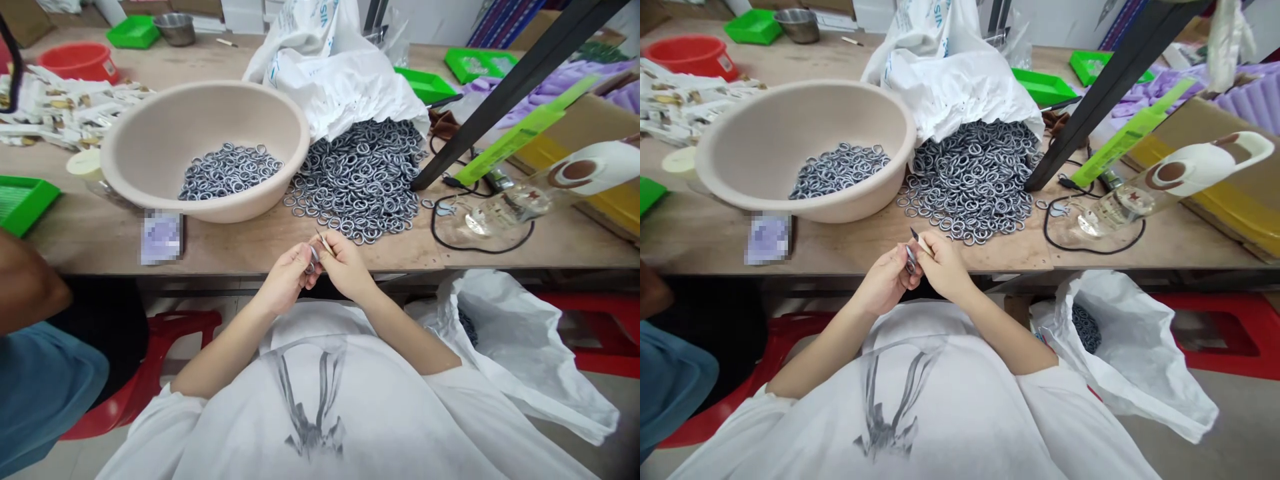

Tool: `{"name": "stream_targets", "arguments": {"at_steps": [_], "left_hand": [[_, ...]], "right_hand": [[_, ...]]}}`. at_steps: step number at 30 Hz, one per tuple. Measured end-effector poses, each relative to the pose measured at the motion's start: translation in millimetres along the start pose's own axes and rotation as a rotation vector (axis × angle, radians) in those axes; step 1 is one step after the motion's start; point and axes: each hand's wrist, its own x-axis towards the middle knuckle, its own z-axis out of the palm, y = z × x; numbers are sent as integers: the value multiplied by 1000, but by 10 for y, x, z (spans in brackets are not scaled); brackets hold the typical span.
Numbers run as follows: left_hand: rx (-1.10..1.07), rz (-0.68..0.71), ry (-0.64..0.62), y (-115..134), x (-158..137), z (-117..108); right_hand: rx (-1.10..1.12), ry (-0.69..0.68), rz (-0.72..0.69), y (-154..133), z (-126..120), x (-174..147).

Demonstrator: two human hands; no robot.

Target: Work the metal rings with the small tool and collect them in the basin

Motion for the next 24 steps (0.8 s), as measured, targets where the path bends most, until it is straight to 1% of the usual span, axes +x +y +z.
{"name": "stream_targets", "arguments": {"at_steps": [1, 3, 6, 8, 10, 13, 15, 17, 19, 21, 24], "left_hand": [[12, 3, -6, -6, -1, 5], [18, 29, -5, -12, -3, 8], [28, 86, 11, -17, -17, 24], [42, 84, 9, -21, -40, 58], [41, 63, 5, -18, -70, 103], [14, 39, 7, 6, -112, 160], [-2, 27, 14, 30, -127, 179], [-14, 13, 21, 50, -130, 187], [-32, 1, 37, 60, -127, 194], [-55, -13, 64, 60, -125, 204], [-82, -34, 83, 57, -135, 221]], "right_hand": [[-33, 38, -39, -3, -2, -20], [-29, 83, -110, -19, -31, -47], [-12, 54, -203, -57, -81, -77], [-16, 55, -229, -75, -86, -92], [7, 102, -218, -76, -69, -100], [110, 143, -127, -49, -54, -107], [118, 164, -93, -32, -78, -121], [24, 156, -146, -30, -121, -151], [-127, 103, -253, -43, -160, -193], [-262, 54, -331, -60, -178, -232], [-370, 41, -367, -73, -174, -261]]}}
